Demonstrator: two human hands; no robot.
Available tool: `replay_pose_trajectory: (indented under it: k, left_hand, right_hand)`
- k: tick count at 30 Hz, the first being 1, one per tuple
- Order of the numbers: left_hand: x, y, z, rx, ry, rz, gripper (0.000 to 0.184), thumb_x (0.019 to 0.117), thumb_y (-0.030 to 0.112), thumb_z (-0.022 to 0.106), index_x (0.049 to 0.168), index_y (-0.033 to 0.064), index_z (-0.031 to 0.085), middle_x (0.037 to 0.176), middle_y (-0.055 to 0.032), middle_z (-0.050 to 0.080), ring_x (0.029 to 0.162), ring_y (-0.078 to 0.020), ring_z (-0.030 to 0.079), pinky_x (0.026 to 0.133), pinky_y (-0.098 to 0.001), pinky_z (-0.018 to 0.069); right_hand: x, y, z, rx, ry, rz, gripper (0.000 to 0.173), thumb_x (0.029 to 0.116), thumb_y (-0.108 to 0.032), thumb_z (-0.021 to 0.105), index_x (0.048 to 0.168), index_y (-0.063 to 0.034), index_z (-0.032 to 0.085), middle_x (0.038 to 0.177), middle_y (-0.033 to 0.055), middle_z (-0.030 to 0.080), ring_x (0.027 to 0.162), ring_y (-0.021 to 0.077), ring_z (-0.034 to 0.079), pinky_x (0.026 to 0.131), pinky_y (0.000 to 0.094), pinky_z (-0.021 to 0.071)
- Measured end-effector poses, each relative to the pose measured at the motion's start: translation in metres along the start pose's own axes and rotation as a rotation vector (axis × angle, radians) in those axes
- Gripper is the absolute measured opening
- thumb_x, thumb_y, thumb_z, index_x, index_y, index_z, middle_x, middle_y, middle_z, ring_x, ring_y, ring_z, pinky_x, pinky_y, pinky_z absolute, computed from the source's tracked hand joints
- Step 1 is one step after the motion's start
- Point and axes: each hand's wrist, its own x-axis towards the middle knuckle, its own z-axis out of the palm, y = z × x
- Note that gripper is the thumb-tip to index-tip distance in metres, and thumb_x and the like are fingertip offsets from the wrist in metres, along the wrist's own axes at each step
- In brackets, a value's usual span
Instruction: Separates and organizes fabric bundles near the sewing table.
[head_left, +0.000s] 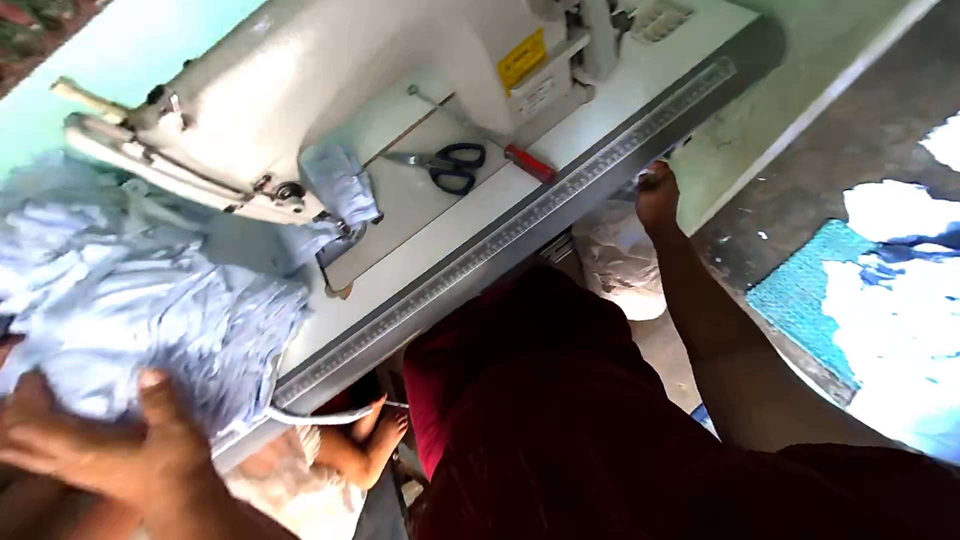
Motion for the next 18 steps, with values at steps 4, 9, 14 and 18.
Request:
replay_pose_trajectory:
  k: [4,9,14,18]
  left_hand:
    - [-0.010,0.052,-0.005,0.008,0.006,-0.020,0.093,0.0924,0.058,0.061,0.156,-0.0038,0.033,0.164,-0.0287,0.025,0.154,-0.0358,0.026,0.126,-0.0431,0.0234]
    - [-0.017,0.071,-0.004,0.064,0.079,0.028,0.091,0.0925,0.054,0.061,0.156,-0.0034,0.032,0.164,-0.0290,0.023,0.154,-0.0377,0.022,0.127,-0.0442,0.0190]
    - [-0.020,0.063,0.002,0.109,0.144,0.011,0.089,0.0913,0.058,0.061,0.154,0.0000,0.039,0.164,-0.0273,0.024,0.154,-0.0363,0.024,0.125,-0.0467,0.0224]
    - [-0.025,0.060,0.007,0.108,0.171,0.011,0.084,0.0914,0.058,0.061,0.152,0.0033,0.044,0.165,-0.0253,0.023,0.153,-0.0378,0.025,0.124,-0.0504,0.0247]
  right_hand:
    - [0.018,0.010,0.029,-0.409,-0.240,0.074,0.046,0.1024,-0.015,0.054,0.145,0.0024,0.052,0.148,0.0329,0.048,0.139,0.0520,0.044,0.109,0.0738,0.0327]
    - [0.027,0.030,0.035,-0.590,-0.494,-0.027,0.045,0.1060,-0.025,0.055,0.138,0.0064,0.056,0.141,0.0357,0.054,0.133,0.0543,0.051,0.105,0.0743,0.0379]
    - [0.005,-0.015,-0.015,-0.635,-0.627,-0.138,0.053,0.1063,-0.032,0.056,0.142,0.0071,0.053,0.146,0.0400,0.046,0.137,0.0597,0.042,0.106,0.0792,0.0303]
    - [-0.033,-0.078,-0.052,-0.417,-1.044,-0.292,0.037,0.1062,-0.025,0.056,0.129,0.0031,0.065,0.120,0.0293,0.068,0.111,0.0442,0.066,0.100,0.0645,0.0475]
